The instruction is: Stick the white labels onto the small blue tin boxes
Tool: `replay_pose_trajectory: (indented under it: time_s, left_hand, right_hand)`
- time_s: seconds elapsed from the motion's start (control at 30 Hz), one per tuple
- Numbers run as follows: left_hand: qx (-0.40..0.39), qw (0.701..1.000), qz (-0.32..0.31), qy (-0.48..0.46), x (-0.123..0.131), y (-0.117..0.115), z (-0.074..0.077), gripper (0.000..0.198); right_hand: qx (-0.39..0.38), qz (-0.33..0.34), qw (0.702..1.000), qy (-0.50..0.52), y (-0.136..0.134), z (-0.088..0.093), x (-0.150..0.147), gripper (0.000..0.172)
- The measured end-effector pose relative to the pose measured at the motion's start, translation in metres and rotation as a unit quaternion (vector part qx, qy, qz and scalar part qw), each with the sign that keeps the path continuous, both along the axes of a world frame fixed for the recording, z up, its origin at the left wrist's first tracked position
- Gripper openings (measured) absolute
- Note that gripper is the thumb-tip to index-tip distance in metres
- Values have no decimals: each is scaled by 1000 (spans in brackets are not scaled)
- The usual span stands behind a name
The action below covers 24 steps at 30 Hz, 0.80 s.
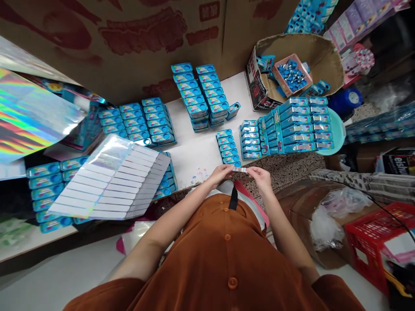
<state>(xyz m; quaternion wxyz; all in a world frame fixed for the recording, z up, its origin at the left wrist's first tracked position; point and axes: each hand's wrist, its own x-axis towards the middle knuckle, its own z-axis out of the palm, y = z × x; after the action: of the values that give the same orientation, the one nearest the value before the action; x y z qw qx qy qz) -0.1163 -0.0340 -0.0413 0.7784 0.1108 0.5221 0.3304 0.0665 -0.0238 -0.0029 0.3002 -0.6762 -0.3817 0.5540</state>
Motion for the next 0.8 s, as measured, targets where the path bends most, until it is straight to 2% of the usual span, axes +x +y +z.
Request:
replay_pose_trajectory:
  time_s: [0.1, 0.27, 0.43, 0.8]
  left_hand:
    - [15, 1000, 7, -16, 3, 0, 4, 44]
    - [33, 999, 18, -2, -1, 1, 14, 40]
    - [32, 999, 25, 14, -5, 2, 21, 45]
    - [31, 997, -6, 69, -9, -15, 20, 47]
  right_hand:
    - [-4, 10, 1000, 26, 1, 2, 5, 28]
    - [-31, -13, 995, 94, 3, 13, 10, 26]
    - [-45, -10, 992, 115, 1, 18, 11, 27]
    - [-88, -19, 989, 117, -26, -8, 14, 29]
